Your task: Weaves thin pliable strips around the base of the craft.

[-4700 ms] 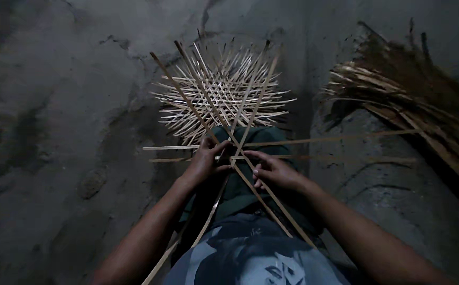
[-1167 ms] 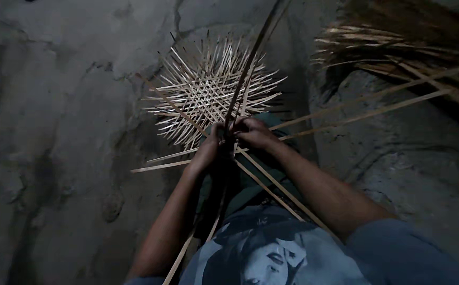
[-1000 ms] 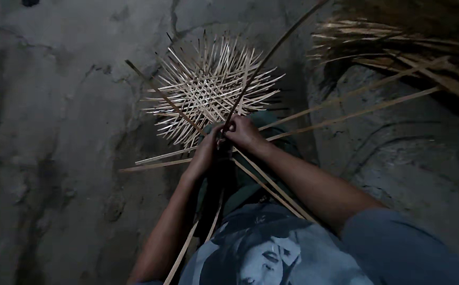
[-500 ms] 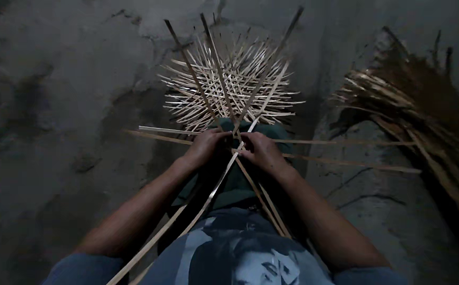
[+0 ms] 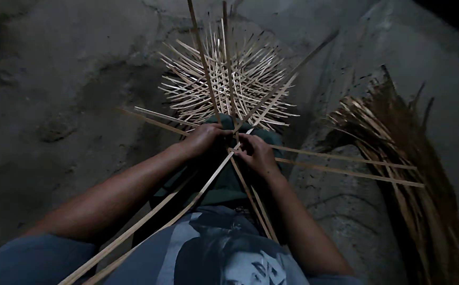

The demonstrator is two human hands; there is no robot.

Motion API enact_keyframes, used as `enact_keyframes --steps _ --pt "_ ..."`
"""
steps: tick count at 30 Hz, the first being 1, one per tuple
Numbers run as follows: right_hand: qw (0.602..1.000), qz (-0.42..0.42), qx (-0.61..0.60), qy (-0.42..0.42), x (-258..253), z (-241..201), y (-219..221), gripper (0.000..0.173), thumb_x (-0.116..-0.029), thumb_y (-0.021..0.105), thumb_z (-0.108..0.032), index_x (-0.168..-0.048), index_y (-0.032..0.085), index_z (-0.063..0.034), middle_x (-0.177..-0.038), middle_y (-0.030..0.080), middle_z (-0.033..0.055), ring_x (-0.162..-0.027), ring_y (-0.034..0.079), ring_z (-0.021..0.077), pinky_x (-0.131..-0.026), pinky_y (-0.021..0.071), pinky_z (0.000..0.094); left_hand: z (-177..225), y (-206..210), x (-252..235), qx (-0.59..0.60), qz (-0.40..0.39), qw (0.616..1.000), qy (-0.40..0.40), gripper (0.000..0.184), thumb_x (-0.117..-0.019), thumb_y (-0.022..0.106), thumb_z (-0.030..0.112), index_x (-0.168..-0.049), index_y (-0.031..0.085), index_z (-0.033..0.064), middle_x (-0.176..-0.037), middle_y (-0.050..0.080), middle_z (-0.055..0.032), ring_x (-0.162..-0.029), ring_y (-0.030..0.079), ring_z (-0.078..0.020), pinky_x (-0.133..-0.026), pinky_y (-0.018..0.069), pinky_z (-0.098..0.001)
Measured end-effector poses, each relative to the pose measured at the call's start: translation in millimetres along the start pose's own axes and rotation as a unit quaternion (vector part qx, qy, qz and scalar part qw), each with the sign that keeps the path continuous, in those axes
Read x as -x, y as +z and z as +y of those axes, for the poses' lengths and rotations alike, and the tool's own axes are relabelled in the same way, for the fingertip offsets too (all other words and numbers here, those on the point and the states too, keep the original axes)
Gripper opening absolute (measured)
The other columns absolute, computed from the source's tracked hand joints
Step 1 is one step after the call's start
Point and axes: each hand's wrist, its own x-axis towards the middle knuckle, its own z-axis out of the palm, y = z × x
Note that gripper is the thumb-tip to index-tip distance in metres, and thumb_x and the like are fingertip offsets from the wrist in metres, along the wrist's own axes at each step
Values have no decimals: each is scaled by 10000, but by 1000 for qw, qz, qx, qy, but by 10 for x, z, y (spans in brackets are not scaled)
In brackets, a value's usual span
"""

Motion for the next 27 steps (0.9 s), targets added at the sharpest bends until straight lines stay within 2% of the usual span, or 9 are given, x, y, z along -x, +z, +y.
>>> enact_keyframes --steps 5,10,14,17,21,27 --pt "1000 7 15 -21 13 29 34 496 -907 784 -171 -1362 626 -52 -1120 697 132 -932 694 230 -856 597 412 -12 -15 -17 0 -15 1000 7 341 -947 698 124 -1288 710 136 -1020 705 -96 -944 691 -238 -878 566 -435" --pt "998 18 22 -57 -2 82 74 500 -906 772 -143 -1366 616 -23 -1120 697 157 -937 697 257 -869 595 428 15 -29 -28 2 -22 1000 -6 368 -963 668 107 -1328 695 138 -1076 709 -129 -991 692 -280 -902 555 -482" --pt "999 -3 25 -40 -9 37 30 506 -916 764 -147 -1375 606 -5 -1111 696 172 -957 694 286 -890 584 458 68 -45 27 -8 -13 1000 -23 375 -960 672 103 -1334 678 129 -1112 699 -146 -1007 694 -293 -908 562 -493" --pt "999 1 26 -46 -6 11 40 474 -912 761 -150 -1336 627 14 -1102 697 179 -960 700 291 -894 587 451 144 -35 125 -25 13 999 -37 380 -965 649 59 -1342 675 101 -1100 697 -162 -984 694 -309 -900 566 -496" --pt "998 1 21 -62 -31 -38 50 429 -907 747 -105 -1309 648 7 -1144 691 199 -998 704 329 -900 584 498 290 -54 228 -27 31 997 -69 407 -946 680 35 -1350 668 87 -1073 687 -172 -931 686 -324 -844 573 -502" --pt "997 22 22 -78 -56 23 88 401 -894 759 -102 -1269 670 10 -1107 697 202 -969 711 335 -883 591 497 212 18 179 -31 48 996 -75 363 -953 696 87 -1315 697 112 -1050 697 -142 -871 692 -278 -793 585 -475"
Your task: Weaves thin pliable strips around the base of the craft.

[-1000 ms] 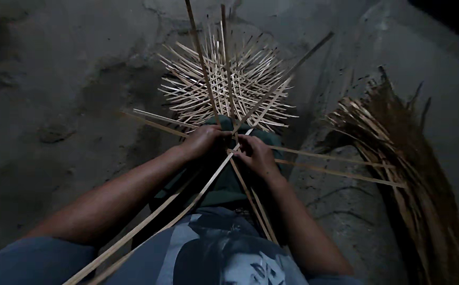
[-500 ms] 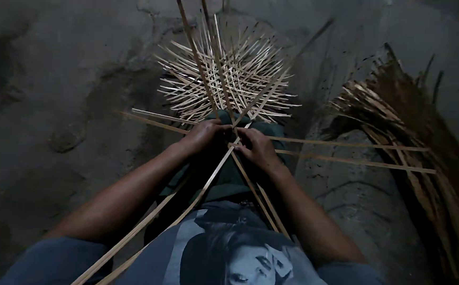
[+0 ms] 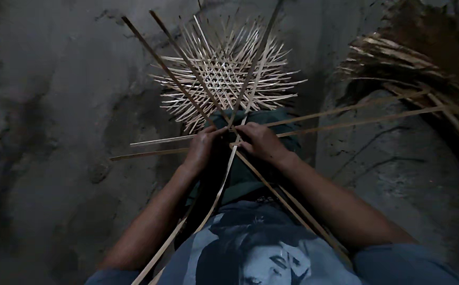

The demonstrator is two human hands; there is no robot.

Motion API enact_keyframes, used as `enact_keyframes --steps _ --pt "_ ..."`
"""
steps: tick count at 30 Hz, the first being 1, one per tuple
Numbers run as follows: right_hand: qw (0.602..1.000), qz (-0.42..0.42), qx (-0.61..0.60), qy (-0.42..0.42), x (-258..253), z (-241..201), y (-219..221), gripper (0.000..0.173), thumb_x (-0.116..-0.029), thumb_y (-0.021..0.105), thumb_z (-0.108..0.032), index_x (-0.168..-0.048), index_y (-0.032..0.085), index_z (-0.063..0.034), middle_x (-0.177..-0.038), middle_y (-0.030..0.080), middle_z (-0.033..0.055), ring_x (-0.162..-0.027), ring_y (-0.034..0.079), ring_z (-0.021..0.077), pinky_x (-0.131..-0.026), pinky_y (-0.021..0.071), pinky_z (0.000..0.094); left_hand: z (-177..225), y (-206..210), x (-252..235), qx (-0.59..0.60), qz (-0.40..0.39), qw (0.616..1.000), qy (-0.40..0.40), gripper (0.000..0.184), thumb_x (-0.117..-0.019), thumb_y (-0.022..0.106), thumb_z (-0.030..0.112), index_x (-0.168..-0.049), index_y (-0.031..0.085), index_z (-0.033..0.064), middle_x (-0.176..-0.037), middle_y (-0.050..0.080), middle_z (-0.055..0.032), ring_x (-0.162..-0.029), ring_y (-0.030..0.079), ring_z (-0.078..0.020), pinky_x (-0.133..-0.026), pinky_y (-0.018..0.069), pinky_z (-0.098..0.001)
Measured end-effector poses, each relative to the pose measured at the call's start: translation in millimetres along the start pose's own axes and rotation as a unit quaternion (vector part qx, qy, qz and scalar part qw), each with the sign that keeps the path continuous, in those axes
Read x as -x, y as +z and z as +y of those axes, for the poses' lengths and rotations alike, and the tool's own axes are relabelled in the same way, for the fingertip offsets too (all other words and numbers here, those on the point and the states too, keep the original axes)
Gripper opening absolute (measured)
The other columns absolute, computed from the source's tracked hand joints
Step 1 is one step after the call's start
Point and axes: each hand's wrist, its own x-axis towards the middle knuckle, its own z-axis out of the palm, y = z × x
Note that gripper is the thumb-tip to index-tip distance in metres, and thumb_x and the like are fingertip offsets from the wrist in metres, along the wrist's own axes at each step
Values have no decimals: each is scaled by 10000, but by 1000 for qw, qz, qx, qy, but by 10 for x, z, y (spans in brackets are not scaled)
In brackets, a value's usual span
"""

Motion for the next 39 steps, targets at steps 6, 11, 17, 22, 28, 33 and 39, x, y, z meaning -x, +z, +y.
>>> enact_keyframes --steps 6,11,17,22,28,33,39 --pt "1000 19 -12 3 13 11 45 378 -893 750 -67 -1254 678 16 -1087 702 200 -972 711 336 -883 590 492 -61 41 -13 2 9 1000 -1 386 -946 683 64 -1325 695 137 -1092 703 -131 -928 697 -260 -838 584 -447" --pt "999 32 -15 4 35 9 64 368 -897 741 -58 -1252 680 20 -1084 706 196 -974 712 332 -893 589 481 -90 50 -11 5 16 1000 10 394 -943 690 63 -1329 694 142 -1120 715 -134 -943 708 -249 -844 589 -432" --pt "999 42 -19 -16 52 54 90 397 -893 750 -51 -1278 680 18 -1082 701 198 -953 714 328 -877 594 473 -80 39 -27 2 7 1000 20 388 -947 684 57 -1325 700 142 -1106 722 -124 -938 708 -243 -841 585 -428" --pt "999 15 2 -32 40 53 49 410 -916 735 -74 -1308 661 21 -1104 692 204 -978 712 338 -891 590 482 -116 29 -64 -2 -13 999 39 378 -964 672 78 -1337 693 140 -1056 707 -109 -904 694 -229 -828 582 -425" --pt "1000 -22 -11 -5 0 41 -34 432 -911 745 -99 -1321 660 8 -1116 687 219 -992 698 347 -922 572 506 -93 -77 -93 -1 -69 997 38 414 -977 664 101 -1389 652 139 -1129 680 -137 -964 680 -265 -859 575 -469" --pt "989 -90 27 114 -66 -149 -216 490 -913 768 -228 -1358 644 -65 -1120 726 155 -1056 696 324 -957 544 559 -237 -645 -120 12 -17 1000 16 327 -882 806 172 -1199 727 156 -1073 702 -98 -906 671 -257 -818 568 -487" --pt "975 -132 91 157 -216 -316 -450 456 -953 705 -212 -1381 585 -112 -1114 724 165 -1020 708 381 -878 551 629 -474 -1167 -284 143 -268 953 -13 224 -831 838 76 -1027 732 103 -1031 727 -54 -916 698 -183 -805 599 -388"
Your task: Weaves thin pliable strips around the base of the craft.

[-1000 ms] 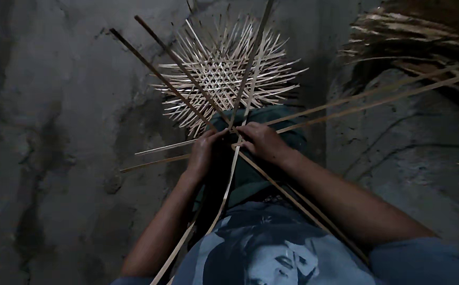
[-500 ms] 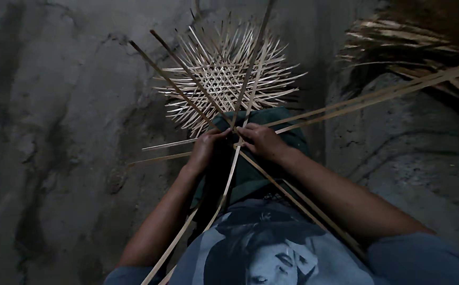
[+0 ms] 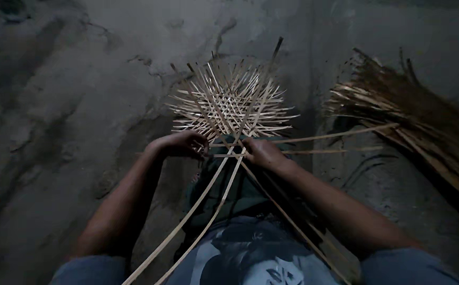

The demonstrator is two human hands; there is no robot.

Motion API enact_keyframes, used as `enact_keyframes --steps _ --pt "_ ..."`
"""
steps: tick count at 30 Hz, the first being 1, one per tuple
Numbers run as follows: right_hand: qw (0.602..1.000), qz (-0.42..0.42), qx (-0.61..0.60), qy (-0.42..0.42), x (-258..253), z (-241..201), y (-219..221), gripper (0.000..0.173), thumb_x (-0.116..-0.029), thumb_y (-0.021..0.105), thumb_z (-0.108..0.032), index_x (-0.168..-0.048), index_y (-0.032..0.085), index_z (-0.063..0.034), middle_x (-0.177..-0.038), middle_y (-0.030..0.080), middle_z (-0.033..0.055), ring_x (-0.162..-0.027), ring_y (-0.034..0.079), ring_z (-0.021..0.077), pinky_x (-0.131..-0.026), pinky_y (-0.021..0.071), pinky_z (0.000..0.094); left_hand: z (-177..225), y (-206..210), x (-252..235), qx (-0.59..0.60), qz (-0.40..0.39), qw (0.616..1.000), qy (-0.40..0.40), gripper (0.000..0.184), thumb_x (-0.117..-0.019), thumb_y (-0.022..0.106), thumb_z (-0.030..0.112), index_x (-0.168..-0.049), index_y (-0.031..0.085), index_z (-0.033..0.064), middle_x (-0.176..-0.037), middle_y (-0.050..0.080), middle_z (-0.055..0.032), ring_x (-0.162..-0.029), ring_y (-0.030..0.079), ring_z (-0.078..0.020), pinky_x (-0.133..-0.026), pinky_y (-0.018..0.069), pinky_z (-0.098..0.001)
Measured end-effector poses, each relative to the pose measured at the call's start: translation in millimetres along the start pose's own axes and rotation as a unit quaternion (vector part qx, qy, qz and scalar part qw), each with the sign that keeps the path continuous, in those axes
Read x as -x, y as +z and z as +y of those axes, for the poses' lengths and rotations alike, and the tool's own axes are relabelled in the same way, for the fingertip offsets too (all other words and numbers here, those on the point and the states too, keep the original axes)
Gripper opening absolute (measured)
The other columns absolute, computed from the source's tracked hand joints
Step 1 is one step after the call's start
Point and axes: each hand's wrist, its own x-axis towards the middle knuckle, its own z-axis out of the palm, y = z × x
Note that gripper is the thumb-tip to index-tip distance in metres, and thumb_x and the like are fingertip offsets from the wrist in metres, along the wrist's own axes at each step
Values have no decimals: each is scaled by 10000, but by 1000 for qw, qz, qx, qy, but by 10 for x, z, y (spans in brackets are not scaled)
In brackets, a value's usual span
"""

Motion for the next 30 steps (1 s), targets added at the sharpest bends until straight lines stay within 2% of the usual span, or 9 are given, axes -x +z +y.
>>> enact_keyframes --steps 4,6,10,12,15,18,21,25,30 --pt "993 55 27 -105 -243 128 -604 464 -945 692 -62 -1384 542 -44 -1173 688 209 -1064 685 424 -906 535 646 278 -171 -103 37 -4 999 -19 209 -864 770 -22 -1058 736 49 -1024 732 -65 -847 698 -154 -786 594 -333" --pt "972 140 52 -179 -416 226 -1024 412 -973 649 -75 -1378 577 -90 -1187 694 183 -1059 696 389 -902 553 620 385 -245 -234 36 47 998 4 222 -872 761 -18 -1065 776 91 -1076 756 -33 -862 711 -136 -788 596 -323" --pt "903 277 147 -292 -728 131 -1949 459 -919 645 47 -1341 653 -133 -1195 713 176 -1093 688 390 -968 536 583 758 -245 -496 137 168 974 59 242 -899 732 -16 -1126 758 61 -1070 743 -66 -847 707 -139 -779 602 -306" --pt "882 292 180 -322 -745 -28 -2287 486 -912 614 81 -1332 668 -158 -1190 716 165 -1130 672 387 -1020 508 565 974 -176 -549 218 188 955 69 264 -924 700 -11 -1184 725 34 -1114 729 -83 -906 704 -156 -811 599 -318" --pt "877 281 247 -303 -615 -316 -2499 468 -980 569 2 -1346 664 -273 -1217 714 97 -1166 654 366 -951 542 562 1056 -42 -594 325 172 927 81 315 -961 664 25 -1275 680 38 -1175 718 -100 -958 719 -181 -848 609 -327" --pt "873 265 259 -316 -632 -402 -2395 381 -1006 585 -70 -1321 684 -259 -1175 717 124 -1132 660 393 -891 556 575 949 54 -566 365 141 916 83 349 -972 632 1 -1319 651 34 -1196 707 -99 -958 714 -170 -840 606 -318" --pt "889 239 244 -305 -678 -307 -2039 360 -989 617 -80 -1306 698 -231 -1197 717 127 -1150 660 384 -925 553 574 687 193 -449 378 82 919 77 379 -985 595 2 -1361 614 42 -1190 701 -69 -949 700 -148 -836 596 -316" --pt "926 195 182 -268 -618 -110 -1170 376 -960 638 -55 -1274 711 -247 -1189 724 95 -1127 676 346 -905 567 565 360 647 -125 367 27 930 10 343 -981 627 39 -1321 653 76 -1144 709 -47 -904 680 -112 -793 576 -284" --pt "967 131 102 -194 -294 -179 -115 409 -980 598 -44 -1311 689 -267 -1221 719 96 -1119 677 356 -885 570 562 -57 1275 298 376 -18 923 -79 268 -982 651 58 -1243 711 70 -1138 732 -59 -969 705 -139 -867 586 -310"
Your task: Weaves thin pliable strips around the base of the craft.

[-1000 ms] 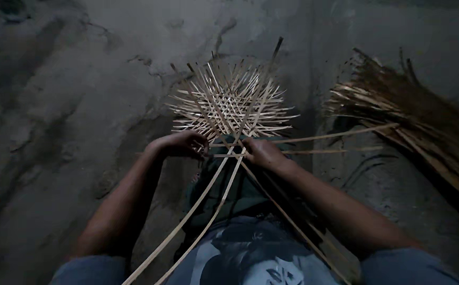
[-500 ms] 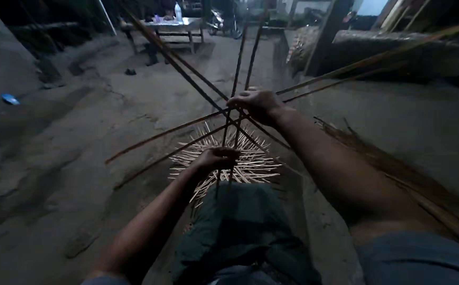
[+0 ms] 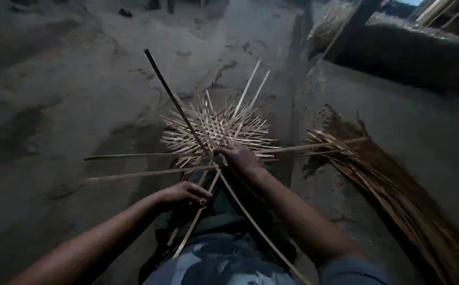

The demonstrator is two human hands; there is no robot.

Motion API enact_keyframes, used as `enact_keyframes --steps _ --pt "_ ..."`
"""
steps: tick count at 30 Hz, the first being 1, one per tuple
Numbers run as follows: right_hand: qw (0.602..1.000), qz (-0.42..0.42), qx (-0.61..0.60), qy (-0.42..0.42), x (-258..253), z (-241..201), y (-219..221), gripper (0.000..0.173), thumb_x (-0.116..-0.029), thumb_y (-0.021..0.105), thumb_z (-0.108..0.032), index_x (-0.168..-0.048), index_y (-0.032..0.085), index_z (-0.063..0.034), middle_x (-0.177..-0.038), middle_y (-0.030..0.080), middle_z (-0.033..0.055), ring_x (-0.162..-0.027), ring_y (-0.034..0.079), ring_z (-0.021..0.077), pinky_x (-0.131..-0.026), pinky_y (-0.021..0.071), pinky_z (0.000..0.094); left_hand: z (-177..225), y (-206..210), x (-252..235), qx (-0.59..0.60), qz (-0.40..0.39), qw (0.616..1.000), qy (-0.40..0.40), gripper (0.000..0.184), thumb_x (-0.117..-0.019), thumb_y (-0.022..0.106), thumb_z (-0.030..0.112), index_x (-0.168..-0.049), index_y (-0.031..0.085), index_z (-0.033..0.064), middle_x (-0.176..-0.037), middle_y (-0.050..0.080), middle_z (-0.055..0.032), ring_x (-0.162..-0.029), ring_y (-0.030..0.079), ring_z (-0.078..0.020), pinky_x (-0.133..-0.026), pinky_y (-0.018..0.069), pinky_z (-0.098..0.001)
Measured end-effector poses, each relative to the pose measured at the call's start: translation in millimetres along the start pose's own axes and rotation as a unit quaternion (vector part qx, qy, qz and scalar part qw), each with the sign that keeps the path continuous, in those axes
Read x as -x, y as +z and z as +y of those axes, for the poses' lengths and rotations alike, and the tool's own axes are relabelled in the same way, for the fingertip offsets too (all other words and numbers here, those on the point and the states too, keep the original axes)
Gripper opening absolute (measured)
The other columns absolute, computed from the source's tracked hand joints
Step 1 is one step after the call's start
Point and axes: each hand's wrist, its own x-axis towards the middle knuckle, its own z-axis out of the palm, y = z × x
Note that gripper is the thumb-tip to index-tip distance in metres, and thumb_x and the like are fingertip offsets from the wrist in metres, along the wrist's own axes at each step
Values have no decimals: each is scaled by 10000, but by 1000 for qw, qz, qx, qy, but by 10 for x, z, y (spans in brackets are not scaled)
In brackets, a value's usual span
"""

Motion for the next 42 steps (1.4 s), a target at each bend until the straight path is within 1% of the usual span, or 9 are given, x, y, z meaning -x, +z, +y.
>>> enact_keyframes --steps 9,15,19,22,24,28,32,38,42 --pt "998 38 -24 40 -3 -61 459 462 -951 612 -19 -1335 687 -264 -1218 715 121 -1112 670 393 -858 569 580 -114 -393 48 66 8 998 -8 434 -994 568 -20 -1409 584 106 -1112 738 -44 -889 703 -88 -756 572 -229" --pt "998 54 -20 23 36 -30 314 435 -916 689 -51 -1292 708 -269 -1155 725 122 -1064 671 395 -836 562 590 66 -292 136 45 -25 999 -4 315 -987 590 -8 -1285 652 69 -1102 750 -60 -879 722 -120 -747 600 -261" --pt "997 76 -17 2 447 -261 504 445 -935 648 -26 -1323 697 -238 -1188 724 122 -1038 682 383 -788 554 561 -317 140 298 -88 43 993 62 372 -940 725 81 -1304 682 146 -1118 738 -13 -918 707 -93 -830 594 -276" --pt "994 111 -18 10 605 -265 668 456 -955 650 -69 -1373 669 -249 -1249 707 99 -986 681 354 -740 550 523 -278 354 394 -313 122 936 102 686 -958 695 157 -1561 433 354 -1129 715 -44 -904 693 -128 -834 589 -342" --pt "992 121 -25 9 618 -246 673 483 -941 659 -57 -1379 667 -262 -1240 705 86 -979 674 341 -743 552 506 25 517 490 -450 160 878 24 778 -952 715 236 -1596 324 429 -1174 657 -144 -904 678 -272 -808 577 -476" --pt "991 137 -11 -3 548 -252 716 424 -937 675 -93 -1319 702 -276 -1186 717 65 -979 671 310 -751 550 481 419 530 525 -537 262 801 42 416 -993 658 417 -1388 651 287 -1133 725 -161 -917 722 -376 -772 569 -625" --pt "988 156 -9 -6 576 -246 791 333 -959 676 -140 -1268 730 -252 -1172 724 54 -1016 668 292 -776 544 475 357 233 -2 -549 296 769 141 508 -981 699 241 -1471 570 206 -1235 656 -236 -1088 642 -473 -876 507 -674" --pt "991 128 -44 -21 911 -142 546 377 -925 674 -52 -1270 730 -193 -1343 679 50 -1108 685 285 -843 565 495 134 313 -332 -536 362 753 118 359 -956 717 227 -1314 709 255 -1176 680 -217 -1176 562 -501 -923 402 -700" --pt "999 31 -27 -7 1286 -228 375 403 -1043 545 -374 -1398 633 -205 -1387 639 62 -1206 645 289 -934 539 541 114 535 -339 -523 408 741 105 366 -959 670 201 -1321 694 245 -1153 702 -165 -1139 595 -456 -935 407 -702"
